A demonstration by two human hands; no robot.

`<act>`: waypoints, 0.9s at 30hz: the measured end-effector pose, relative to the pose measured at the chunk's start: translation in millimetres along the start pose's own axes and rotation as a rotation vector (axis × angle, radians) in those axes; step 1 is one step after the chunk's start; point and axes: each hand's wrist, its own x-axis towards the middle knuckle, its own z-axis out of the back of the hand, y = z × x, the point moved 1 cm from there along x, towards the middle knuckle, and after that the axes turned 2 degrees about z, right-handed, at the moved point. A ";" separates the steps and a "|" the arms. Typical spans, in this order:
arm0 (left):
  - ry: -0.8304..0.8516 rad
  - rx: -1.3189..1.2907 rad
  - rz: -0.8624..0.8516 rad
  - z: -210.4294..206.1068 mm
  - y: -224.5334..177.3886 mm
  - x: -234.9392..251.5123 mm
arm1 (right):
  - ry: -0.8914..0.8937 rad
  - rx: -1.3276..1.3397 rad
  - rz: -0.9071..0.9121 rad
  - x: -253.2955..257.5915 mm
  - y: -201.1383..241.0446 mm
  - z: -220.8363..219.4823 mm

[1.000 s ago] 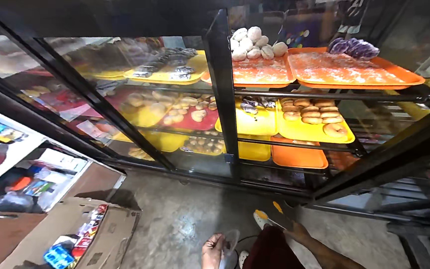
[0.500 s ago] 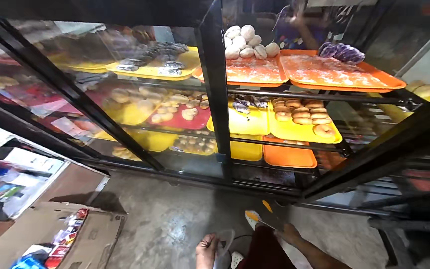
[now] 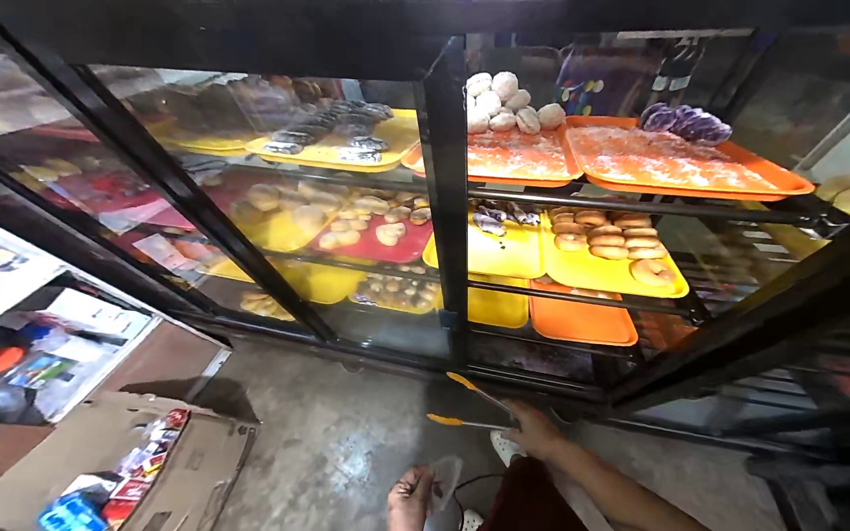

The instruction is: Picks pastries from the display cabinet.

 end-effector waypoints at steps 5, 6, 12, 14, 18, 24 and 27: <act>-0.031 -0.050 -0.001 2.5 2.3 -2.8 | 0.033 -0.149 0.088 16.7 30.6 11.5; -0.040 -0.047 -0.003 3.5 3.3 -3.0 | 0.029 -0.201 0.127 22.7 37.4 14.0; -0.120 -0.034 0.043 9.6 3.6 -10.7 | -0.023 -0.465 0.427 69.3 122.6 50.2; -0.130 -0.059 0.042 9.0 0.5 -11.9 | -0.039 -0.592 0.553 92.9 155.4 59.2; -0.135 -0.093 0.036 6.1 3.3 -15.7 | -0.015 -0.786 0.762 150.9 176.0 57.5; -0.190 -0.112 0.033 8.7 7.1 -17.4 | 0.105 -0.980 0.566 175.1 163.0 66.6; -0.200 -0.103 0.037 10.0 5.8 -16.6 | 0.117 -1.028 0.483 172.2 162.5 68.7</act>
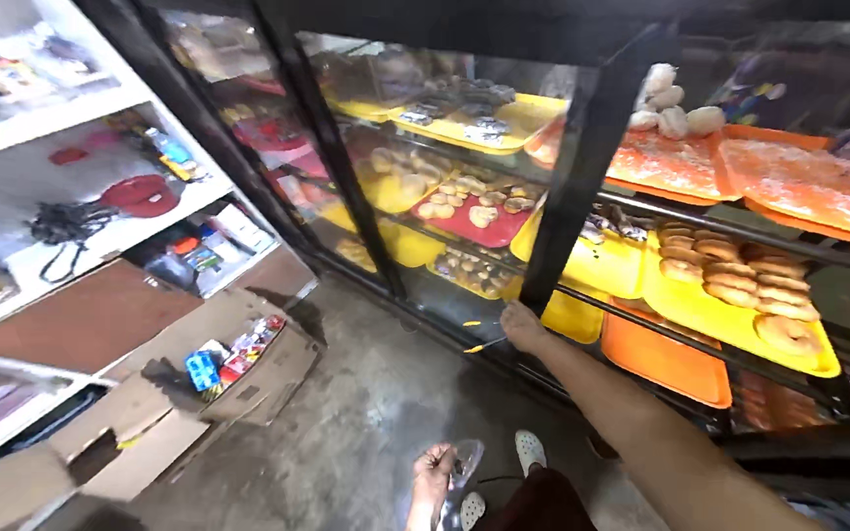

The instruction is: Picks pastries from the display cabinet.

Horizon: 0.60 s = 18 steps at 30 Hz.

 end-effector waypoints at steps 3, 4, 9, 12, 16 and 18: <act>-0.005 -0.008 0.000 6.7 -1.1 -2.3 | 0.008 0.059 -0.066 -10.1 -5.8 -13.1; -0.005 -0.019 -0.004 10.6 0.9 -1.4 | 0.009 0.061 -0.086 -16.9 -8.4 -18.4; 0.010 0.019 0.018 36.9 8.1 8.7 | -0.020 -0.006 -0.168 -73.0 -28.8 -52.4; 0.005 0.033 0.000 52.7 6.9 20.6 | 0.020 -0.022 -0.285 -120.0 -35.3 -60.9; 0.035 0.043 0.004 73.4 2.7 42.8 | 0.103 -0.085 -0.436 -182.1 -61.9 -110.7; 0.047 0.048 0.004 81.3 1.7 58.5 | -0.192 -0.176 -0.367 -217.1 -93.2 -165.7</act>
